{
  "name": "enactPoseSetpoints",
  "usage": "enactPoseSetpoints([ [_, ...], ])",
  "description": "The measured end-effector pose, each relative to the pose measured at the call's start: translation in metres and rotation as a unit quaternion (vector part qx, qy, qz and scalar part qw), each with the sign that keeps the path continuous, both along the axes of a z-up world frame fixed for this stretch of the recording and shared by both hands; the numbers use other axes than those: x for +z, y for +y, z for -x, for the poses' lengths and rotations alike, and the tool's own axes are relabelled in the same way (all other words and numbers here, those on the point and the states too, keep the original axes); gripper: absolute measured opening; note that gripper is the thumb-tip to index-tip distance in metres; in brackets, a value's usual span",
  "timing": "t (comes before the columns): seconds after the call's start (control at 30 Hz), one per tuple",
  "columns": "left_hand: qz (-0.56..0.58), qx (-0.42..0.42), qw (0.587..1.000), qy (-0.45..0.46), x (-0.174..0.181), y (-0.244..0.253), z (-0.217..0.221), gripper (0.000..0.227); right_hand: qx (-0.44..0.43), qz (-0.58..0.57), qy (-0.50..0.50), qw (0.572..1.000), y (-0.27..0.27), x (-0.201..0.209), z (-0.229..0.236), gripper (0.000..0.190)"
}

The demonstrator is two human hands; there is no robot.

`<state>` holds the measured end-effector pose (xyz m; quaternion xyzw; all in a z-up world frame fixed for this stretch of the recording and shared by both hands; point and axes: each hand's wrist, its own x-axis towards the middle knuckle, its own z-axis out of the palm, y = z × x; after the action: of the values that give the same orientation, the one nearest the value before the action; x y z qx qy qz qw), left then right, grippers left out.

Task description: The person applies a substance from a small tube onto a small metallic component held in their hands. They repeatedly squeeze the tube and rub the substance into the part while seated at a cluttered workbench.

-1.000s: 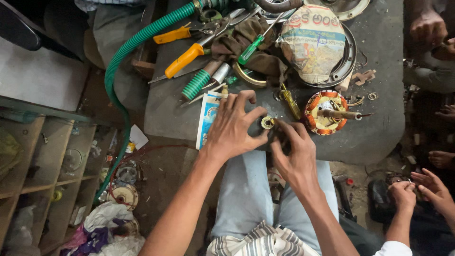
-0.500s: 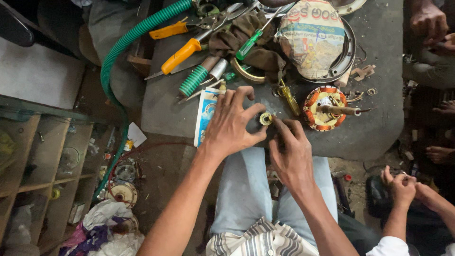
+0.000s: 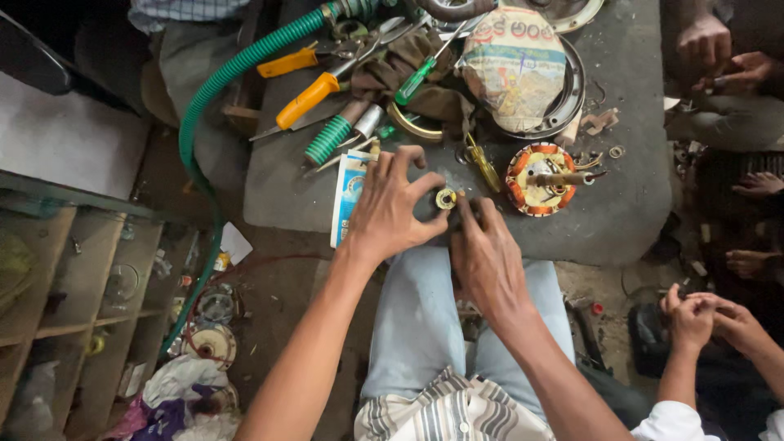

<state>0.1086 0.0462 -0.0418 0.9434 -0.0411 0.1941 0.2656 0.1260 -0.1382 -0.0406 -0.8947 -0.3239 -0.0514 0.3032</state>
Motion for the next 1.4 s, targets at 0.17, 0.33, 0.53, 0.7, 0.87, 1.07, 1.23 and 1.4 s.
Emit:
enactPoseSetpoints([
  [0.17,0.005,0.004,1.000,0.010,0.003,-0.001,-0.001,0.042,0.007,-0.028,0.011,1.000,-0.010,0.017,-0.002,0.045],
  [0.33,0.007,-0.004,1.000,-0.013,0.003,0.000,0.001,0.048,0.074,-0.052,0.051,0.995,-0.010,0.029,-0.019,0.050],
  [0.53,0.007,-0.003,1.000,-0.014,0.002,0.001,0.002,0.048,0.083,-0.030,0.051,0.995,-0.007,0.028,-0.025,0.047],
  [0.7,0.005,-0.001,1.000,-0.011,0.002,0.002,0.000,0.047,0.065,-0.045,0.039,0.996,-0.011,0.014,-0.023,0.042],
  [0.87,0.016,-0.006,1.000,-0.006,0.002,0.002,0.000,0.046,0.011,-0.161,0.157,0.974,-0.014,0.004,-0.027,0.036],
  [1.07,0.009,-0.003,1.000,-0.005,0.000,0.002,0.000,0.044,-0.110,-0.239,0.437,0.860,-0.010,0.001,-0.018,0.035],
  [1.23,0.018,-0.003,1.000,-0.001,0.000,0.003,0.000,0.045,-0.117,-0.267,0.494,0.819,-0.006,0.000,-0.017,0.042],
  [1.4,0.009,-0.001,1.000,-0.016,0.000,0.003,0.000,0.047,-0.131,-0.218,0.460,0.851,-0.009,-0.010,-0.015,0.049],
])
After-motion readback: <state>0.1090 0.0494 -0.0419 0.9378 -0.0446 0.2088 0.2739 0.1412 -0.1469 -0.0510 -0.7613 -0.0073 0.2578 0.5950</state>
